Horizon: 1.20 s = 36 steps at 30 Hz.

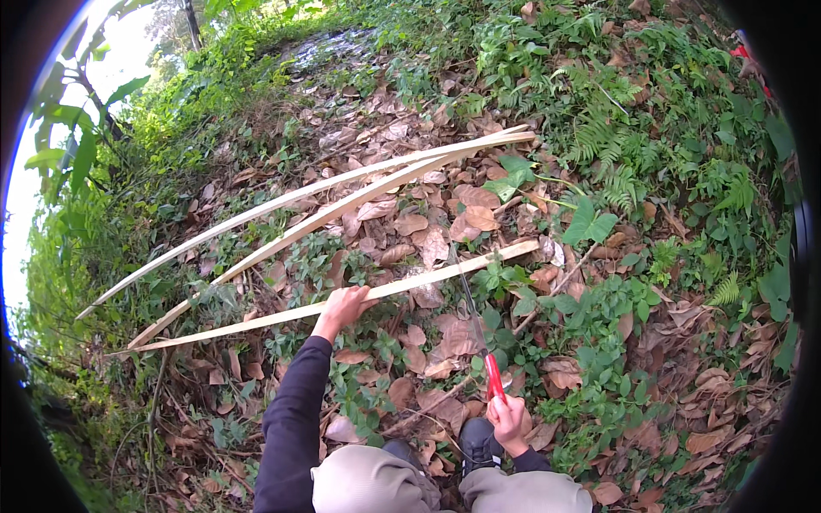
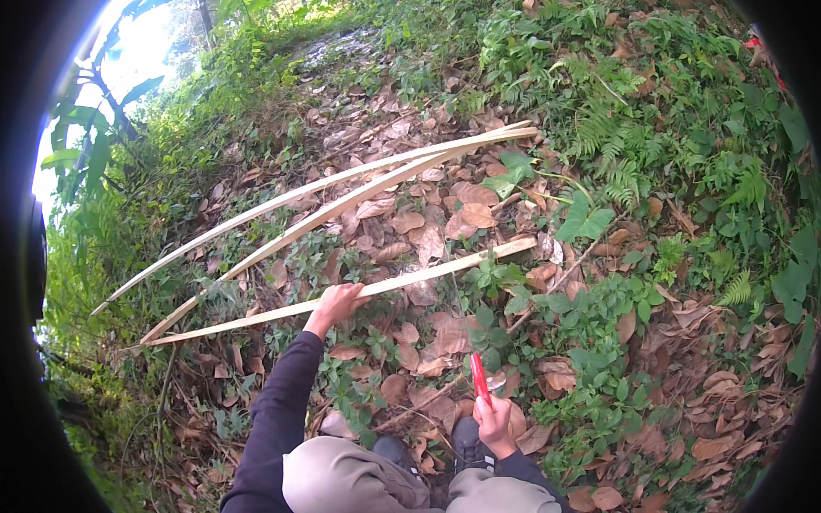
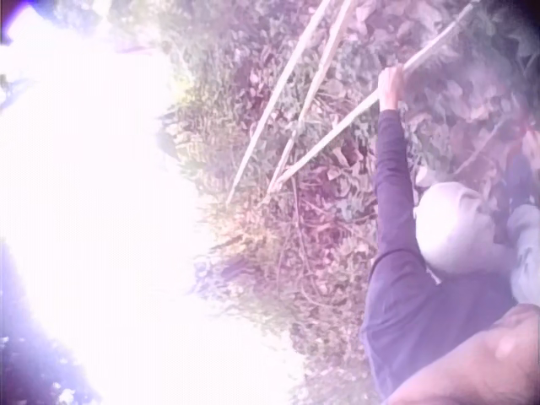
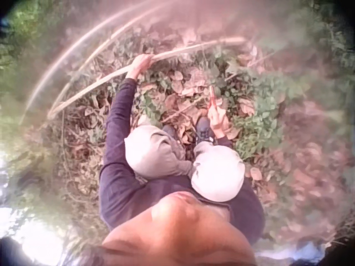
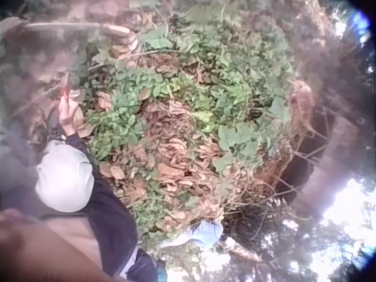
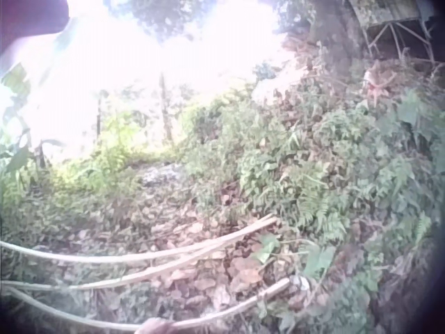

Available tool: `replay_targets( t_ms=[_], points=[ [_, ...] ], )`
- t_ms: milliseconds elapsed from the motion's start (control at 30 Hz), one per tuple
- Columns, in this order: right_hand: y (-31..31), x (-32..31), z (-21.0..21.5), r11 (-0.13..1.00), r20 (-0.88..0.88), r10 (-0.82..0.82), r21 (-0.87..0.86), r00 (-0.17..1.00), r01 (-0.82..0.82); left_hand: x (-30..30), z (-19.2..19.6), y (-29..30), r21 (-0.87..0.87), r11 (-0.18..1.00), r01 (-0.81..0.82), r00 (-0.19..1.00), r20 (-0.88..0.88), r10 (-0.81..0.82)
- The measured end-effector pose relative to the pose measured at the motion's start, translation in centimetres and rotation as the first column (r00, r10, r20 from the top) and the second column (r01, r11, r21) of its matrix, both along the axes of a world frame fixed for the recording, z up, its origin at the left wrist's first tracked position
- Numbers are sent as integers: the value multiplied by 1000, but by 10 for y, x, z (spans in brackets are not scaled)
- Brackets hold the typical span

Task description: The person uses a red-handled hand saw to cut long, thin strips of light-colored wood lying on the forest floor. They hold the wood steady with one hand while sawing with the other, creating smaller pieces from the longer strips.

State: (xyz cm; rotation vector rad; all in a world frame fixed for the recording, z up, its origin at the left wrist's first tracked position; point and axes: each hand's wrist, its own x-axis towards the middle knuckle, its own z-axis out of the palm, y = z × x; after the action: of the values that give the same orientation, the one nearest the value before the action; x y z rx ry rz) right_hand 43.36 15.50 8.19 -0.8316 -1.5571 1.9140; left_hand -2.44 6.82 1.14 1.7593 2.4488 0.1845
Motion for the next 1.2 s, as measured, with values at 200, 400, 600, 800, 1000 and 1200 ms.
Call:
replay_targets(
  t_ms=[200,400,600,800,1000,1200],
  points=[
    [8,-10,-15,1000,-5,0,8,1000,0,4,41,0,-238,969,-72,944,296,143],
    [8,-28,-1,1000,-12,-2,-6,1000,2,-1,34,6,-215,967,-141,936,290,201],
    [11,-44,-3,998,-45,-42,-54,998,40,-19,25,8,-328,933,-150,913,317,258],
    [16,-52,16,999,5,11,48,1000,-11,-9,22,3,-173,956,-237,950,165,265],
    [19,-62,5,979,2,110,172,994,-109,-17,14,9,-181,960,-216,955,164,246],
    [24,-84,-3,976,22,128,175,992,-130,-15,13,5,-153,958,-244,958,117,263]
  ],
)
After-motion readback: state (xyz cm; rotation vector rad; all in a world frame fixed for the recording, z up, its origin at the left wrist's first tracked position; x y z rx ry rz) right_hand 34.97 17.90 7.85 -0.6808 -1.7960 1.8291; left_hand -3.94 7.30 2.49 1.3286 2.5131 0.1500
